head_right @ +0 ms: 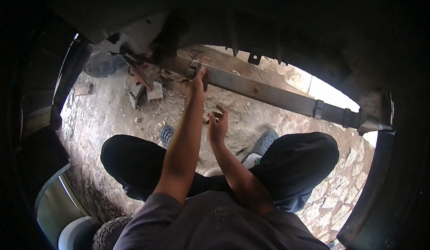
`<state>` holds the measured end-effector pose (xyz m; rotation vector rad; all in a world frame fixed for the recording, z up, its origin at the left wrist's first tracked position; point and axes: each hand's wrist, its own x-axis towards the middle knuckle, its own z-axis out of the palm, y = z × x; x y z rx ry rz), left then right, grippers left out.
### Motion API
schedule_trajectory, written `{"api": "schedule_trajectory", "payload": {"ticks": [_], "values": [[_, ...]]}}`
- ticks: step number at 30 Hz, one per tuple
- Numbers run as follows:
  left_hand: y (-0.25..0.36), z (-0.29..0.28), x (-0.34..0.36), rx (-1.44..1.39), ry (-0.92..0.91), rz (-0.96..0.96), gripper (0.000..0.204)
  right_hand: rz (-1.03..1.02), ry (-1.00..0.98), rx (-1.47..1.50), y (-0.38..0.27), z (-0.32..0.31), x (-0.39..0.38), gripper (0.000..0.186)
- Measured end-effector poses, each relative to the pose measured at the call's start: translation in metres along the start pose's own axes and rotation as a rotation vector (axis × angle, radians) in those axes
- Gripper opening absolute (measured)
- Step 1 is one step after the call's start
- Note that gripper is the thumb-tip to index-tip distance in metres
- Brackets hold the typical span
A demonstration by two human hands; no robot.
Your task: The person sits beneath a vehicle and uses a hammer to strike a metal bracket on the undercarriage. They then use their hands to adjust and secure the bracket in place.
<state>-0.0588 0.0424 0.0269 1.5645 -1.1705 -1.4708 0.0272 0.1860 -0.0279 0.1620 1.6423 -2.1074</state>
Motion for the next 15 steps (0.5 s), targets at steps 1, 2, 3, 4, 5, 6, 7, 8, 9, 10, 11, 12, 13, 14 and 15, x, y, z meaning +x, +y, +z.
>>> {"api": "schedule_trajectory", "payload": {"ticks": [1,2,3,4,5,6,7,8,9,10,11,12,13,14,15], "values": [[-0.001,-0.005,-0.006,0.111,0.012,-0.04,0.111,-0.007,0.011,-0.002,-0.001,-0.002,0.002,0.043],[0.008,-0.006,-0.022,0.221,0.007,-0.08,0.111,-0.024,0.035,-0.006,-0.004,-0.007,0.008,0.042],[0.012,-0.011,-0.03,0.336,0.02,-0.122,0.112,-0.027,0.049,-0.01,-0.003,-0.009,0.008,0.042],[0.005,-0.011,-0.027,0.28,0.008,-0.119,0.114,-0.028,0.03,0.018,-0.003,-0.011,0.011,0.042],[-0.001,-0.013,-0.018,0.244,0.023,-0.08,0.115,-0.019,0.001,0.048,-0.002,-0.008,0.009,0.042],[-0.005,-0.013,-0.008,0.206,0.036,-0.042,0.116,-0.011,-0.028,0.075,-0.002,-0.005,0.007,0.042],[-0.009,-0.011,0.003,0.168,0.048,-0.004,0.116,-0.027,-0.041,0.077,-0.001,-0.001,0.005,0.043],[-0.007,-0.008,0.01,0.129,0.015,-0.044,0.115,-0.044,-0.051,0.076,-0.003,0.003,0.003,0.043],[-0.004,-0.004,0.017,0.089,-0.017,-0.083,0.113,-0.061,-0.062,0.075,-0.005,0.006,0.001,0.043],[-0.004,-0.004,0.021,0.048,-0.047,-0.122,0.112,-0.042,-0.062,0.045,-0.008,0.006,-0.004,0.043],[-0.009,-0.005,0.022,0.033,-0.034,-0.066,0.109,-0.03,-0.063,0.024,-0.01,0.007,-0.005,0.044],[-0.016,-0.006,0.016,0.016,-0.026,-0.007,0.106,-0.023,-0.062,0.005,-0.01,0.008,-0.004,0.044],[-0.024,-0.009,0.011,0.001,-0.016,0.052,0.104,-0.026,-0.062,0.016,-0.011,0.009,-0.004,0.043],[-0.021,-0.011,0.002,-0.025,-0.053,0.008,0.1,-0.032,-0.052,0.024,-0.01,0.006,-0.002,0.043],[-0.014,-0.014,-0.007,-0.053,-0.087,-0.034,0.097,-0.039,-0.042,0.033,-0.009,0.004,0.001,0.042]]}}
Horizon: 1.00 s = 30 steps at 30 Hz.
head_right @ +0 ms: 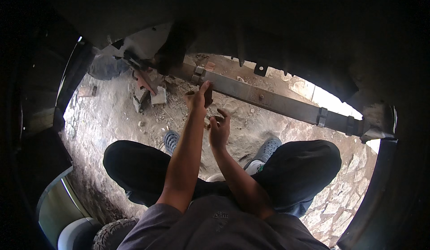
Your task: The person sits beneath a vehicle and uses a hammer to strike a metal bracket on the undercarriage. They then use their hands to adjust and secure the bracket in place.
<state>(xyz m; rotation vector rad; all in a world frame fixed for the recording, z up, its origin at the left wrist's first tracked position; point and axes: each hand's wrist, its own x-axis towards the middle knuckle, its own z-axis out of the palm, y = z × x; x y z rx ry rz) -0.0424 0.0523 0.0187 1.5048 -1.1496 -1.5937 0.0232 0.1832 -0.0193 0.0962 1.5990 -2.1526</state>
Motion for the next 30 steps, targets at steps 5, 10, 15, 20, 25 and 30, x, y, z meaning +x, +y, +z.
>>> {"api": "schedule_trajectory", "payload": {"ticks": [5,10,15,20,25,30], "values": [[0.007,0.009,0.026,0.003,-0.024,-0.057,0.095,-0.014,-0.012,-0.01,0.003,0.0,0.0,0.043],[-0.02,-0.012,0.038,-0.037,-0.035,-0.046,0.085,0.03,-0.036,-0.018,-0.009,0.012,-0.014,0.043],[-0.022,-0.044,-0.02,0.073,-0.076,0.138,0.054,-0.069,0.015,-0.018,-0.015,-0.005,0.007,0.043],[-0.029,-0.061,-0.049,0.242,-0.116,0.262,0.044,-0.392,-0.105,-0.484,-0.055,0.01,-0.012,0.039],[-0.022,-0.074,-0.041,0.152,-0.315,0.258,0.039,-0.561,-0.264,-0.75,-0.068,0.01,-0.004,0.049],[-0.004,-0.076,-0.048,0.02,-0.515,0.165,0.035,-0.848,-0.191,-0.855,-0.08,0.016,0.019,0.026]]}}
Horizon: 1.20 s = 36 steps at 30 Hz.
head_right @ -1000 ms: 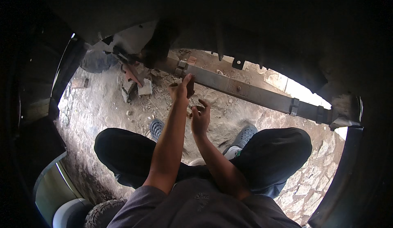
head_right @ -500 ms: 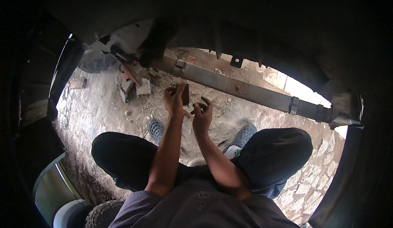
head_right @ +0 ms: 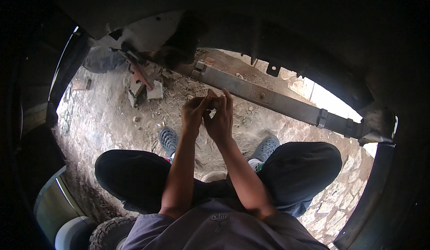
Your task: The person sits beneath a vehicle and uses a hammer to strike a metal bracket on the undercarriage. They then use their hands to adjust and secure the bracket in place.
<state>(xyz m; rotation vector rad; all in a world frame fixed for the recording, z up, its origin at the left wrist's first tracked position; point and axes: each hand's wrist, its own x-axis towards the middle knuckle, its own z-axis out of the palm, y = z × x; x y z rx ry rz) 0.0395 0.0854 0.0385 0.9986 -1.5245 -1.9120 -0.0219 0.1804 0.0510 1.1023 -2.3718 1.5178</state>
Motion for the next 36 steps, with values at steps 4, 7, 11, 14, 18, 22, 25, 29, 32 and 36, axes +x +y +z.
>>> {"api": "schedule_trajectory", "payload": {"ticks": [4,7,11,14,18,22,25,29,32,36], "values": [[0.009,-0.005,0.014,-0.167,-0.103,-0.091,0.036,0.0,-0.144,0.201,0.016,-0.005,0.027,0.025],[0.035,-0.012,0.028,-0.098,-0.071,-0.06,0.038,0.206,-0.263,0.399,0.001,-0.014,0.055,0.016],[0.023,-0.04,0.081,0.257,0.152,-0.019,0.051,-0.084,-0.006,-0.093,0.022,-0.008,0.098,0.015],[0.005,-0.03,0.112,0.464,0.424,-0.028,0.071,-0.067,-0.121,-0.225,0.049,0.002,0.118,0.018],[-0.022,-0.038,0.138,0.39,0.211,-0.165,0.08,-0.177,-0.254,-0.359,0.034,0.027,0.096,0.02],[-0.012,-0.038,0.134,0.413,0.182,-0.123,0.073,-0.158,-0.37,-0.36,0.021,0.023,0.067,0.019],[-0.007,-0.026,0.131,0.27,0.153,-0.158,0.07,-0.182,-0.338,-0.398,0.035,0.025,0.081,0.02],[-0.01,-0.032,0.127,0.164,0.147,-0.142,0.07,-0.16,-0.338,-0.316,0.022,0.032,0.07,0.021],[-0.01,-0.033,0.13,0.172,0.113,-0.121,0.07,-0.223,-0.387,-0.351,0.033,0.022,0.068,0.035],[-0.008,-0.034,0.14,0.227,0.06,-0.115,0.069,-0.084,-0.436,-0.343,0.028,0.015,0.088,0.027]]}}
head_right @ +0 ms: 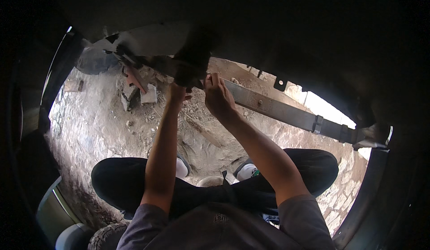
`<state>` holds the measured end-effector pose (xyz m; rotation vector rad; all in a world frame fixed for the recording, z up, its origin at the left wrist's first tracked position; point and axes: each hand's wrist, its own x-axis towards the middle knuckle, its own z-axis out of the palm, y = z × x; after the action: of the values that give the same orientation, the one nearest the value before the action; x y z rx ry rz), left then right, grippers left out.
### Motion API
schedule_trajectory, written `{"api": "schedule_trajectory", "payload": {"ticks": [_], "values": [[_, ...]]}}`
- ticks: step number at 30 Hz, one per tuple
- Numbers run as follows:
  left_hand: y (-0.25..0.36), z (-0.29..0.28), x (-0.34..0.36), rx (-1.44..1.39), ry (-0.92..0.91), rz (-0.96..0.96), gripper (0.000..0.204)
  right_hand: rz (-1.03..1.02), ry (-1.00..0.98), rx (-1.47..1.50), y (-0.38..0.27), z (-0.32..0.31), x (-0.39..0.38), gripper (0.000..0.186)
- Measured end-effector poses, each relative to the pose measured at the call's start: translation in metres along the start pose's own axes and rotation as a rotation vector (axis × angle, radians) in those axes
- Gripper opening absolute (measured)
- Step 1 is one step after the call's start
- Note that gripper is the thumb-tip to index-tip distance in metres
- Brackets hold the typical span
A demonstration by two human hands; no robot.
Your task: The person sits beneath a vehicle and uses a hammer to strike a metal bracket on the undercarriage. They then use their hands to adjust and secure the bracket in place.
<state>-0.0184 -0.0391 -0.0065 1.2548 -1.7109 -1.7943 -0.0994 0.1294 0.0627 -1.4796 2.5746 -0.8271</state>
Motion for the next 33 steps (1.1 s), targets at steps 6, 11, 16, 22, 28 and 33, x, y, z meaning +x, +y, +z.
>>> {"api": "schedule_trajectory", "payload": {"ticks": [6,11,16,22,28,33], "values": [[-0.024,-0.01,0.009,0.028,0.005,0.04,0.07,-0.067,-0.066,0.067,-0.008,0.007,-0.034,0.027],[-0.013,0.008,0.003,0.081,0.007,0.073,0.072,-0.075,0.091,0.123,0.002,0.004,-0.042,0.032],[-0.032,-0.017,0.025,0.21,0.058,0.104,0.075,0.145,0.284,0.436,-0.007,0.001,-0.053,0.035],[0.007,-0.001,-0.017,0.175,0.003,-0.008,0.076,0.91,0.221,2.266,0.018,-0.001,-0.107,0.045],[-0.007,0.005,-0.018,0.342,0.195,0.142,0.064,0.815,0.297,2.458,0.002,0.002,-0.126,0.04],[-0.012,0.021,-0.078,0.332,0.287,0.209,0.06,0.765,0.215,2.246,0.016,0.003,-0.125,0.041]]}}
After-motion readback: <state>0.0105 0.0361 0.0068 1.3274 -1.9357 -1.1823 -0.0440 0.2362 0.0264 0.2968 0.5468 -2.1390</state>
